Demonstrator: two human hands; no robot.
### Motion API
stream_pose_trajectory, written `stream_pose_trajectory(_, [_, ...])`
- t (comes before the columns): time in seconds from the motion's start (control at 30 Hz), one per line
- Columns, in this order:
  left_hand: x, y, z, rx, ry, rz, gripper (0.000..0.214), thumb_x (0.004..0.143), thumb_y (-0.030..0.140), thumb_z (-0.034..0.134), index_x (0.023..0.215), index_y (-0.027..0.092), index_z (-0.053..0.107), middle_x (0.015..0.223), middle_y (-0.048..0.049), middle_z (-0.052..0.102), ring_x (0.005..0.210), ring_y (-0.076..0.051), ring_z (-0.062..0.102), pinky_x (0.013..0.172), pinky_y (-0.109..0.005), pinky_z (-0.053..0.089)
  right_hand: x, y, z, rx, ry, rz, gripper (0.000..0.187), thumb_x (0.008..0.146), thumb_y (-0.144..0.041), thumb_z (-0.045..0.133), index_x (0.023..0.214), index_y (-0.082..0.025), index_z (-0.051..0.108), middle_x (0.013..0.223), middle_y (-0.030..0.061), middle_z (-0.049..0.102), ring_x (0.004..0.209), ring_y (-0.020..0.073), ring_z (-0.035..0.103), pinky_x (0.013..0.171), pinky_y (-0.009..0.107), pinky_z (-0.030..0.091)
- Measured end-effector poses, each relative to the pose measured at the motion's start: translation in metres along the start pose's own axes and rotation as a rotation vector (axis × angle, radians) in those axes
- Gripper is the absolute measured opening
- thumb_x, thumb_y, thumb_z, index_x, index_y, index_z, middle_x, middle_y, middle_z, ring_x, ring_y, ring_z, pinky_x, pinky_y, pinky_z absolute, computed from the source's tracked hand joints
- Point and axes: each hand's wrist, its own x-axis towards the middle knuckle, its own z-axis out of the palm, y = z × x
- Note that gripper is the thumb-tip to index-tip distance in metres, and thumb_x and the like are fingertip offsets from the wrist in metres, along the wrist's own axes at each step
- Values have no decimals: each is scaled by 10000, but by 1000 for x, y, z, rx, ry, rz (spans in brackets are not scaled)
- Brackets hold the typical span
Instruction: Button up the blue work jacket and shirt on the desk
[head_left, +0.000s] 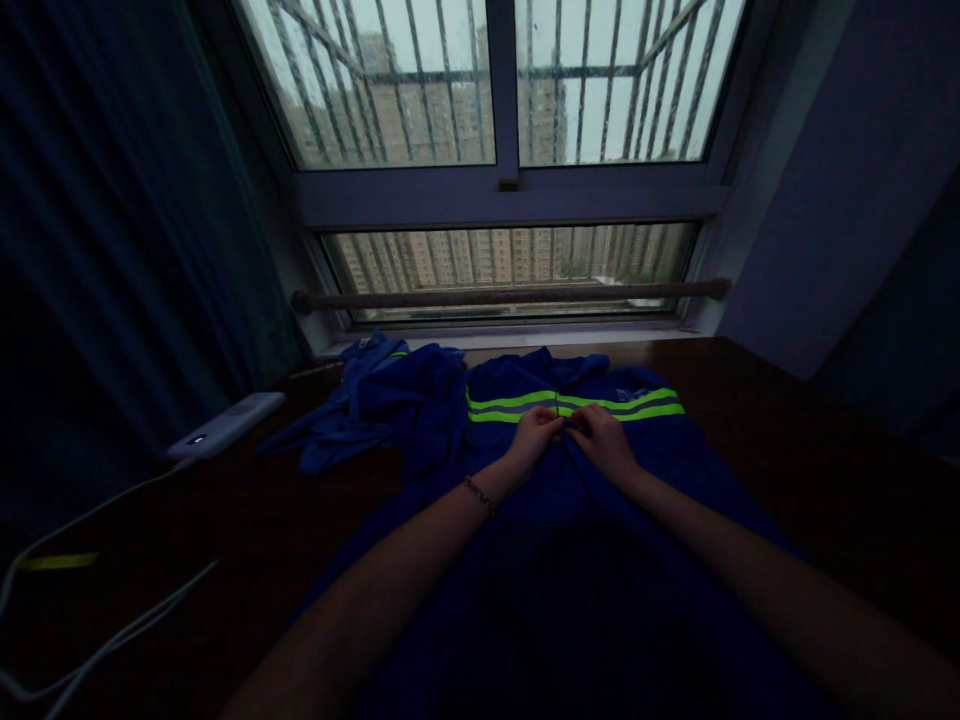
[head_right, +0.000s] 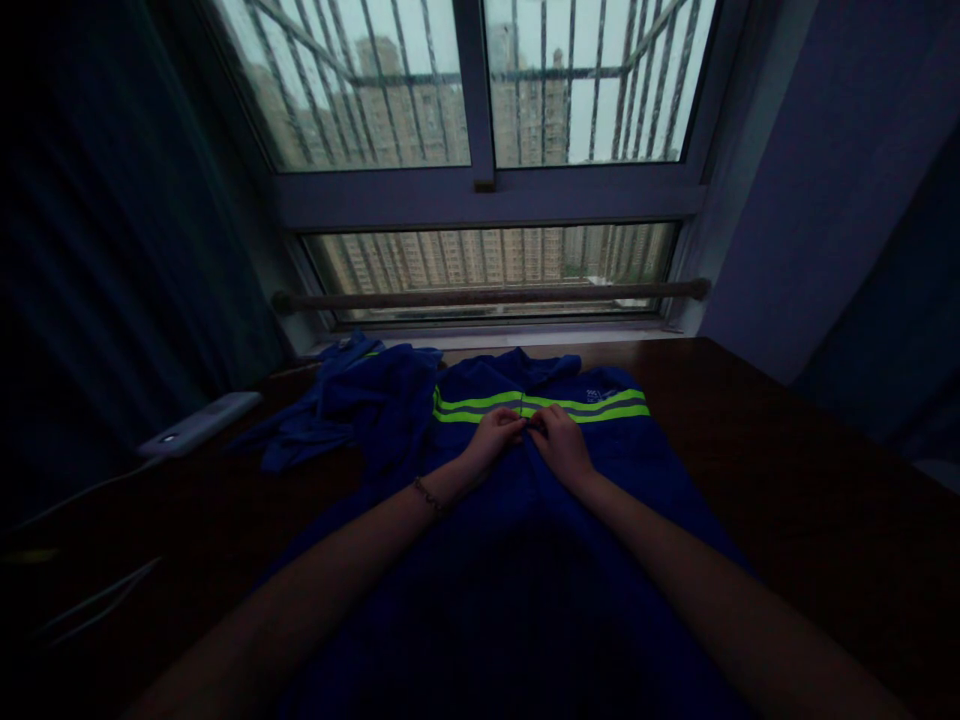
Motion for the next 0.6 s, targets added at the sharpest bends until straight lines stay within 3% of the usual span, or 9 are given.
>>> stream_pose_trajectory(0.33, [-2, -2, 1, -4, 26, 22, 239, 608, 46, 549, 772, 161, 418, 586, 60, 486, 481, -44, 469, 486, -166, 373, -1, -1, 1, 66, 38, 26, 124, 684, -164, 507, 807, -152, 510, 777, 31, 516, 694, 138, 487, 647, 243, 399])
stream_pose_trajectory(0.6, [3, -7, -1, 84, -26, 89, 331, 556, 29, 568, 802, 178, 403, 638, 61, 504, 502, -47, 485, 480, -157, 368, 2, 3, 0, 279, 36, 196, 185, 735, -290, 477, 838, -150, 540, 732, 23, 586, 655, 130, 540, 625, 240, 412])
